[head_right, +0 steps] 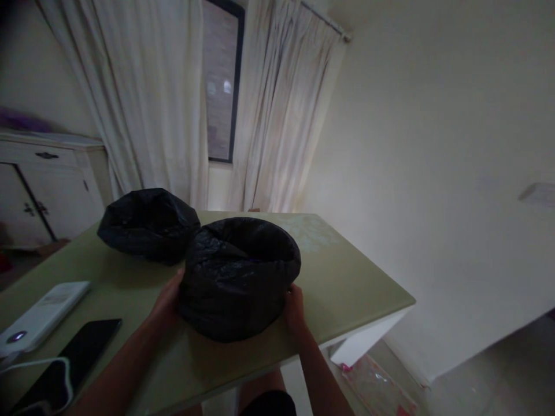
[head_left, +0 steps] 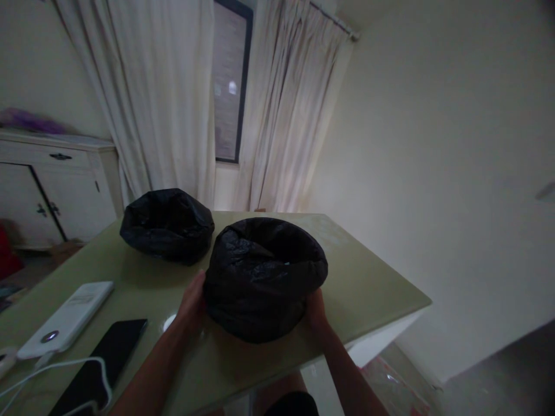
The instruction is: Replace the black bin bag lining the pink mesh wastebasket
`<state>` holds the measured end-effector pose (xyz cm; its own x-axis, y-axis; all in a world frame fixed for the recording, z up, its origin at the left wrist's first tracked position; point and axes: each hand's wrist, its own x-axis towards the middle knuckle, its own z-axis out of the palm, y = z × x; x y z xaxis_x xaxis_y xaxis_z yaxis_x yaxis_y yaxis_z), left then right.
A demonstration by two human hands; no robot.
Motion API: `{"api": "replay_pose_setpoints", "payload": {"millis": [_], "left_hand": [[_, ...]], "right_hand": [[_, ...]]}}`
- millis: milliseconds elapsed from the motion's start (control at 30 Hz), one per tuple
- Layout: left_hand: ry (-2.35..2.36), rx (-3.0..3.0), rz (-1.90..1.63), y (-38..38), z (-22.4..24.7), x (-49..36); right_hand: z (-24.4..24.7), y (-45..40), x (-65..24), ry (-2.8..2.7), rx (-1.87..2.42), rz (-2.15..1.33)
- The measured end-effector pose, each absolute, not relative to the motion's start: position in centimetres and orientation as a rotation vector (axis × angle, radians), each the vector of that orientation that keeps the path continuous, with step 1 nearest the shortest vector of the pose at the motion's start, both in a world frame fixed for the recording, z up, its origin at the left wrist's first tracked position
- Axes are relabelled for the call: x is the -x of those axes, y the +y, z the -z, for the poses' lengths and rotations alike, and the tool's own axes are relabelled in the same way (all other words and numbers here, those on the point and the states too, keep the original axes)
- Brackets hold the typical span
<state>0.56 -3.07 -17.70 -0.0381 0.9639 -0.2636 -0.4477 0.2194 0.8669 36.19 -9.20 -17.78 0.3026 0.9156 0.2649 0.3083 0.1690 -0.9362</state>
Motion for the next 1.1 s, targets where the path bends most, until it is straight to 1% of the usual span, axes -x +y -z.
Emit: {"api": "replay_pose_setpoints", "payload": {"millis": [133,333,433,533,733,933,1100], "left_hand": [[0.877,-0.656,-1.172,-4.1,16.3,-0.3],[0.977,-0.825,-1.135,-4.8,16.8,-1.4],[1.094,-1.032,-1.265,-4.3,17.5,-1.2],[1.232,-1.324,-1.423,-3.8,18.4,-0.8],[1.406,-1.824,-1.514,-3.5,21.0,-0.7],[1.758,-2.033,-1.263,-4.5,21.8,-0.9],[1.657,-2.159,-1.273,-4.7,21.2,-0.8]], "right_hand": [[17.7,-10.8,-35.2,-1.033,1.382,-0.575],[17.6,-11.2,-34.6,-1.036,1.238,-0.672],[18.5,-10.5,-34.7,-1.069,1.218,-0.690],[19.6,-9.8,-34.8,-1.122,1.271,-0.626],[20.9,-9.2,-34.9,-1.342,1.390,-0.432],[21.4,-9.1,-34.8,-1.455,1.405,-0.447],[21.2,-9.0,-34.8,-1.437,1.451,-0.461]]}}
